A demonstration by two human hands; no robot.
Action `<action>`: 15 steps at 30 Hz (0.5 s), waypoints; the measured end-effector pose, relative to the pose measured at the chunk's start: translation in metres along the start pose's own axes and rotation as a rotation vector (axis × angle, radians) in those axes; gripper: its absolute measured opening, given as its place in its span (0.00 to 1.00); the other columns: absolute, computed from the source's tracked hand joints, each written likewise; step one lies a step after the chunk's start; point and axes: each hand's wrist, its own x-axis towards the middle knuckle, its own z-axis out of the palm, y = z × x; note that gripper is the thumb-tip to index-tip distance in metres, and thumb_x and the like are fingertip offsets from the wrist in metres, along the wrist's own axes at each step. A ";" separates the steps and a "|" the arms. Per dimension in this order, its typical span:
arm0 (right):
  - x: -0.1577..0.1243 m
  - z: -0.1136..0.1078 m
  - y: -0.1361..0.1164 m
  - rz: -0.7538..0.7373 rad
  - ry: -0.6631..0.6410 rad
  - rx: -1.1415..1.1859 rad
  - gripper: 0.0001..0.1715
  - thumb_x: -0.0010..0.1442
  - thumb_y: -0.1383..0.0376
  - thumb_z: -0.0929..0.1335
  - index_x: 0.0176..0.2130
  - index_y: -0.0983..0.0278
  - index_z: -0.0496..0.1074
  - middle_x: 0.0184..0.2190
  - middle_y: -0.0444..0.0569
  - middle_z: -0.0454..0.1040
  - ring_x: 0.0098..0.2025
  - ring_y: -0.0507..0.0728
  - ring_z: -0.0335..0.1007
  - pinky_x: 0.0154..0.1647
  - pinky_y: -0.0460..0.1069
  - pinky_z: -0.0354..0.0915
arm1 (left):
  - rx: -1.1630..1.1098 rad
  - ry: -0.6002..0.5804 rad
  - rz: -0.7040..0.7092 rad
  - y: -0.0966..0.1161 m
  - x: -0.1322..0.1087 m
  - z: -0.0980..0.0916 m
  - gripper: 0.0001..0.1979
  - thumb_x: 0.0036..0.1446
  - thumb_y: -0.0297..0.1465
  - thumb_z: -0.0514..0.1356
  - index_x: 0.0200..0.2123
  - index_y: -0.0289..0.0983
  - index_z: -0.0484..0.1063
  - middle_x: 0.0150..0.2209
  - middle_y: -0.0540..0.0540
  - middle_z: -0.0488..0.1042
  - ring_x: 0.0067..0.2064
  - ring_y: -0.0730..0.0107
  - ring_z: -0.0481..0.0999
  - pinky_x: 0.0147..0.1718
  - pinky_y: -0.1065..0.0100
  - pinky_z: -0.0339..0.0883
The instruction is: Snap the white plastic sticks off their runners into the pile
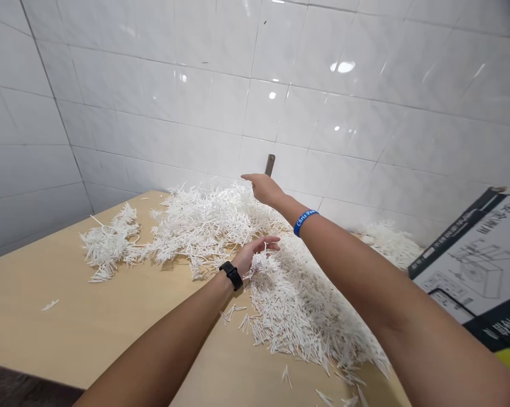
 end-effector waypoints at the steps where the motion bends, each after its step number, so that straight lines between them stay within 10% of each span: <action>1: -0.010 -0.005 -0.003 -0.018 0.046 0.000 0.27 0.61 0.77 0.57 0.56 0.66 0.68 0.53 0.55 0.70 0.55 0.60 0.64 0.52 0.53 0.60 | 0.033 0.022 0.032 0.002 -0.001 0.002 0.23 0.57 0.45 0.52 0.45 0.38 0.76 0.41 0.42 0.77 0.44 0.59 0.72 0.41 0.61 0.62; 7: -0.130 -0.014 -0.016 0.074 0.285 0.196 0.16 0.63 0.65 0.58 0.41 0.64 0.73 0.26 0.46 0.74 0.27 0.53 0.67 0.30 0.49 0.60 | 0.253 0.197 0.187 0.009 -0.012 0.020 0.20 0.59 0.41 0.51 0.43 0.38 0.77 0.45 0.42 0.76 0.51 0.57 0.69 0.49 0.59 0.58; 15: -0.227 0.024 -0.018 0.105 0.484 0.419 0.12 0.63 0.66 0.59 0.40 0.62 0.70 0.31 0.48 0.72 0.35 0.56 0.69 0.36 0.51 0.63 | 0.270 0.242 0.234 -0.003 -0.016 0.036 0.20 0.58 0.43 0.53 0.38 0.36 0.78 0.36 0.44 0.74 0.36 0.66 0.69 0.36 0.66 0.60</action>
